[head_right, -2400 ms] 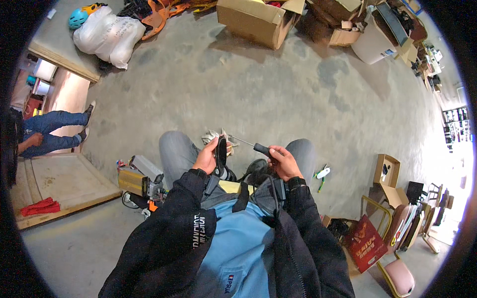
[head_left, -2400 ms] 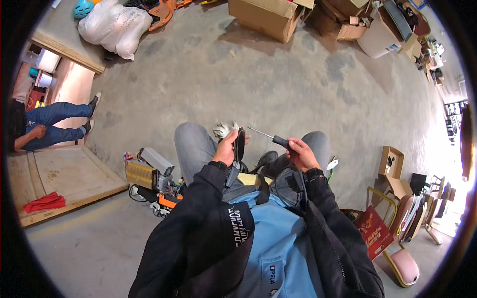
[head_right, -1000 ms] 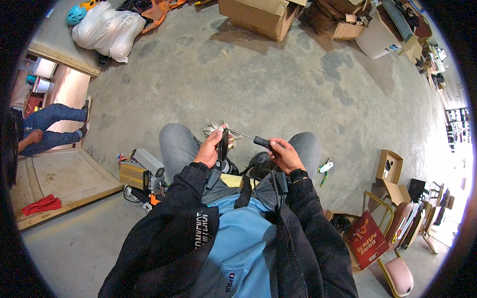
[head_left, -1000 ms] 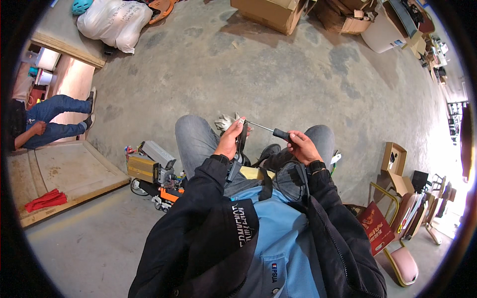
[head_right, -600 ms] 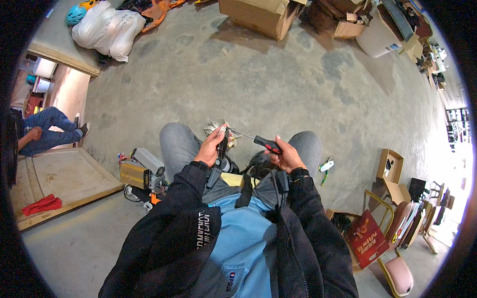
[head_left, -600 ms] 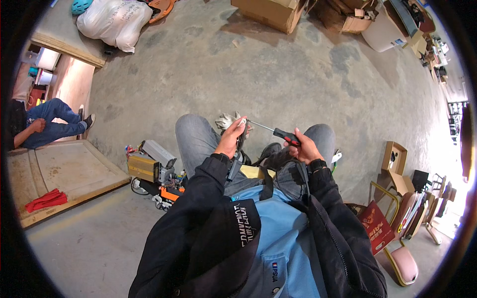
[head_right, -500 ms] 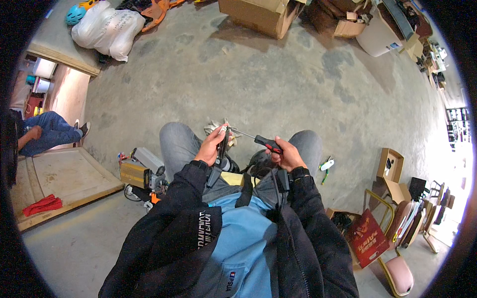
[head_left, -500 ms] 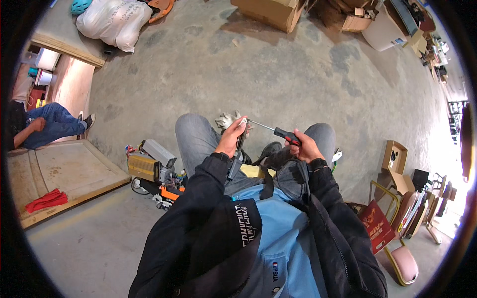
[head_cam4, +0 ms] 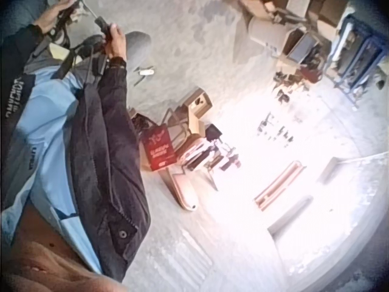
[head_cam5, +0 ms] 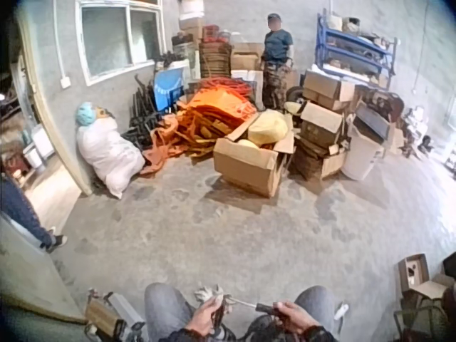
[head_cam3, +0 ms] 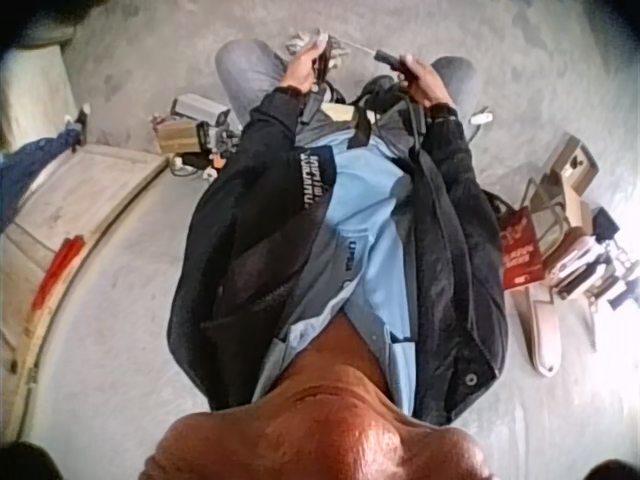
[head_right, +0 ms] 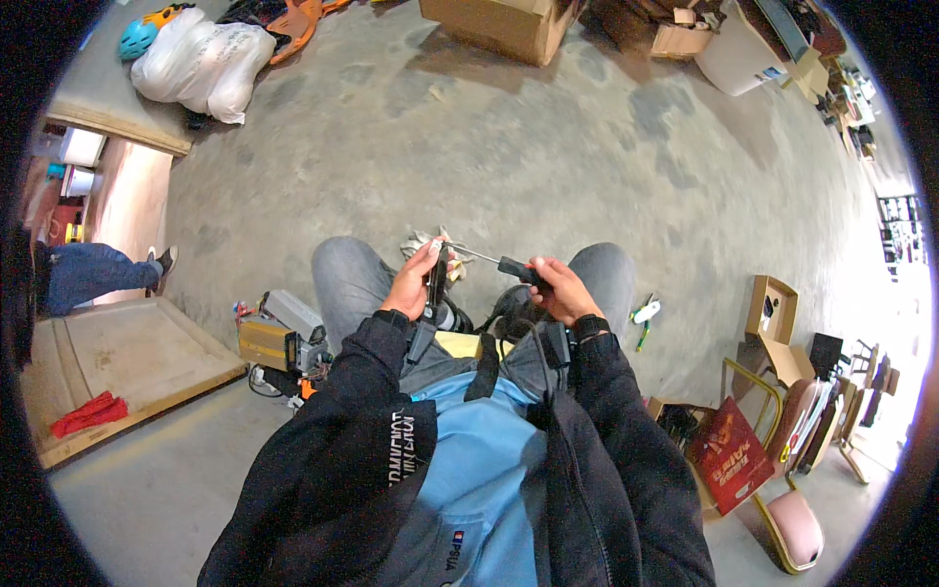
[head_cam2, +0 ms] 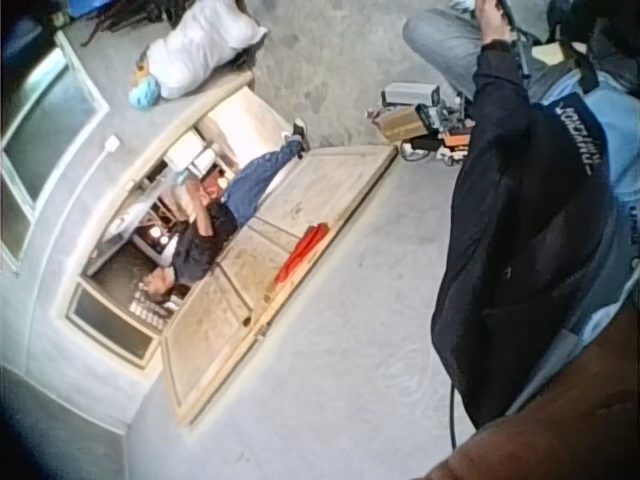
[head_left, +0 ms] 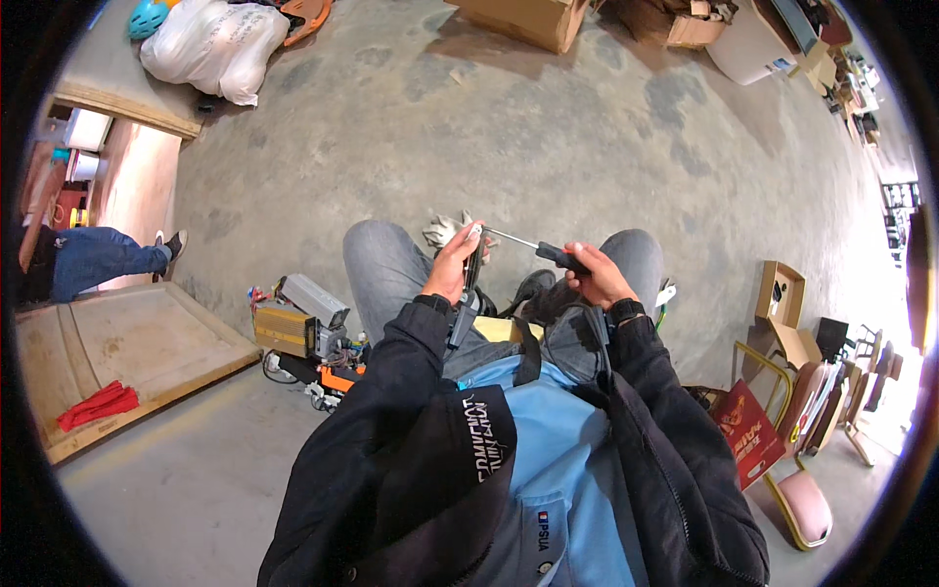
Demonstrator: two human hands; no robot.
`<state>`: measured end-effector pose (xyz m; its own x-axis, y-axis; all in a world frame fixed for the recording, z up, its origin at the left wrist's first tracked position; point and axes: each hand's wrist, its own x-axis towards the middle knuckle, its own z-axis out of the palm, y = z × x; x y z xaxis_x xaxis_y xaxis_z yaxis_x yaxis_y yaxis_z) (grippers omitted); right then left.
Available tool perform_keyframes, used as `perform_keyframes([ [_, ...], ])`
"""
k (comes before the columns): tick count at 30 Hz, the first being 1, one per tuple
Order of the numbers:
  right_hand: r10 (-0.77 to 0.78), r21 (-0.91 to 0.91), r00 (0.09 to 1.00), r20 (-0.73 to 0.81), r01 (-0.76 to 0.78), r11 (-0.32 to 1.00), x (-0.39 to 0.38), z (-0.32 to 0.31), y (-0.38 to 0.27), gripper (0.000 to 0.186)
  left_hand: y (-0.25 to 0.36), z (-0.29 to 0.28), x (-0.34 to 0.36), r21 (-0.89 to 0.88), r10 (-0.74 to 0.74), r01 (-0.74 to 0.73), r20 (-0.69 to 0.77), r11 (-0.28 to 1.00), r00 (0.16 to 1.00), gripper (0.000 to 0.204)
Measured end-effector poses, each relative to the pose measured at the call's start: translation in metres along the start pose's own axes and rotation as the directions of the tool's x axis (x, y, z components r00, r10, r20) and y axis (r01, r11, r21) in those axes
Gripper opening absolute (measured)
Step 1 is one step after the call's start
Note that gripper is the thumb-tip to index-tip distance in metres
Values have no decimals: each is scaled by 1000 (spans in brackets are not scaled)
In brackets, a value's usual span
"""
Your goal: Repairing a small white and black mechanical or electrical component using a screwdriver.
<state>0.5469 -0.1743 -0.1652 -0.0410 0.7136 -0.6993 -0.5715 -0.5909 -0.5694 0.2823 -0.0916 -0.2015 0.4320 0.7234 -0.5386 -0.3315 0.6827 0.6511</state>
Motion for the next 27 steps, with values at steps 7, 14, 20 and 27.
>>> perform_keyframes([
  [7, 54, -62, 997, 59, -50, 997, 7, -16, 1, 26, -2, -3, 4, -23, 26, -25, 31, 999, 999, 34],
  [14, -106, -25, 994, 36, 107, 994, 13, -17, 9, 21, 2, 0, 2, 20, 19, -19, 14, 1000, 1000, 34],
  [20, 22, 7, 998, 59, -22, 1000, 5, -7, 0, 24, 5, 3, -1, 6, 15, -15, -7, 1000, 1000, 39],
  [27, -55, -73, 998, 17, 56, 996, 10, -14, 6, 21, 1, 3, 0, 25, 10, -10, 2, 1000, 1000, 39],
])
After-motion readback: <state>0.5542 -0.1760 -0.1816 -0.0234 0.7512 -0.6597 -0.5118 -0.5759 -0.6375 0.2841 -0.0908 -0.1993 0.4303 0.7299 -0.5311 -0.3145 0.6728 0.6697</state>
